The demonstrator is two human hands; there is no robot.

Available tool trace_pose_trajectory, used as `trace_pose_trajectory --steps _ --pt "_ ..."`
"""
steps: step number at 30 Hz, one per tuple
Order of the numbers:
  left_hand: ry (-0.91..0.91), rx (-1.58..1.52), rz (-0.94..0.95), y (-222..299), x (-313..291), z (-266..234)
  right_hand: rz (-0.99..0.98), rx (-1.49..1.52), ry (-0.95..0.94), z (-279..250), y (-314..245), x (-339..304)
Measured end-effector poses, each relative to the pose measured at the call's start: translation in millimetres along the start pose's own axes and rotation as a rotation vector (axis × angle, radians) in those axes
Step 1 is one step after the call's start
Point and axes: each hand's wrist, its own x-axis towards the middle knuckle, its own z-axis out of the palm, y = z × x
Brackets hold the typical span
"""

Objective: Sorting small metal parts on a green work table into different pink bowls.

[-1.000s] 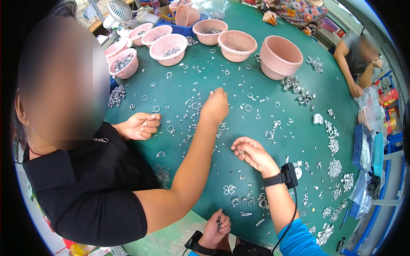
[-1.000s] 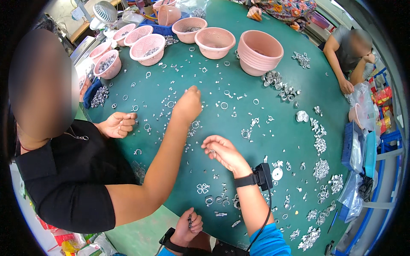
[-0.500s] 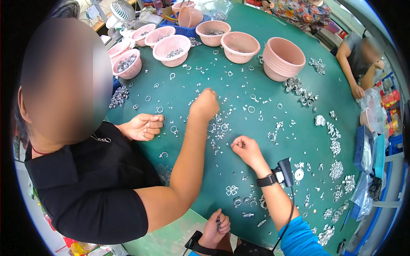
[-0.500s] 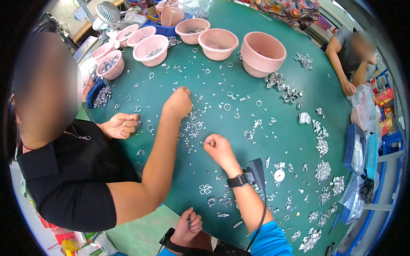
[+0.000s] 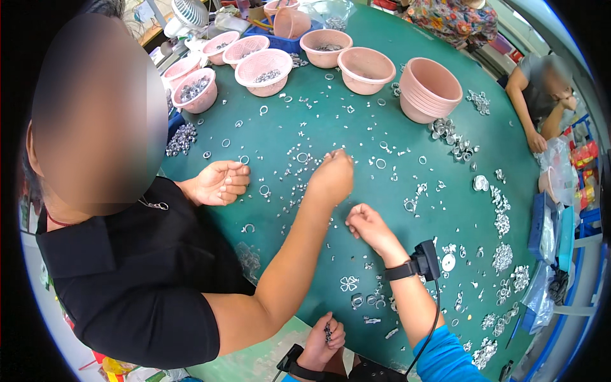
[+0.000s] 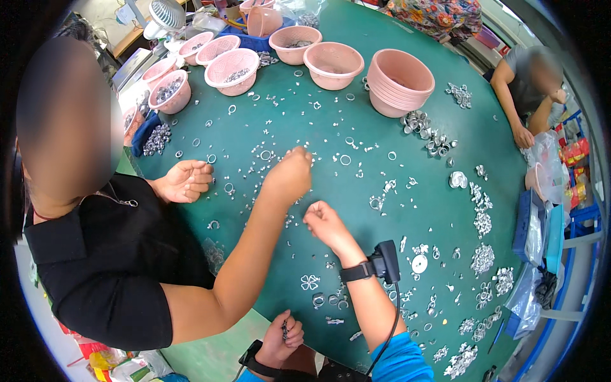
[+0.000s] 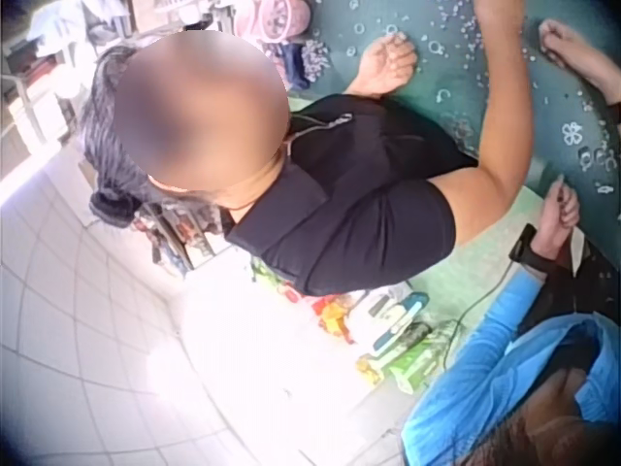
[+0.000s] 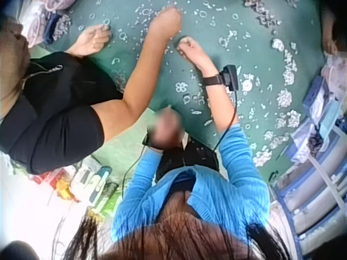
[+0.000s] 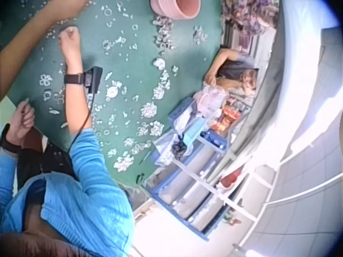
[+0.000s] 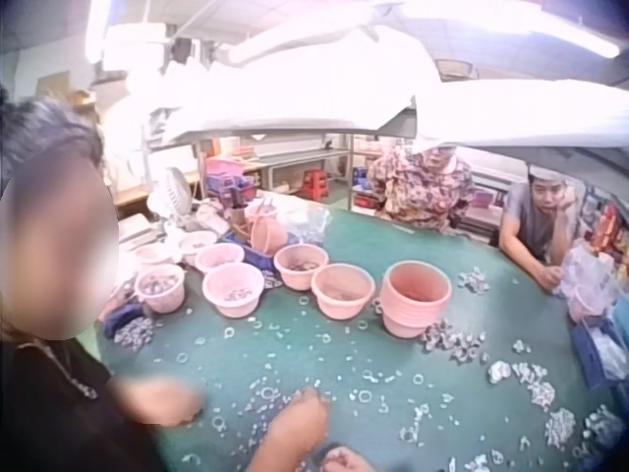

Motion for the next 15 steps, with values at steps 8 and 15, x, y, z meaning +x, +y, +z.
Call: trace_pose_trajectory --steps 8,15 --pt "-0.023 -0.011 -0.01 -0.6 -0.7 -0.7 -0.492 -0.971 0.034 16.5 14.2 -3.0" --pt "0.0 0.014 -0.001 0.1 -1.2 -1.9 -0.235 -0.519 -0.092 10.7 -4.8 -14.1"
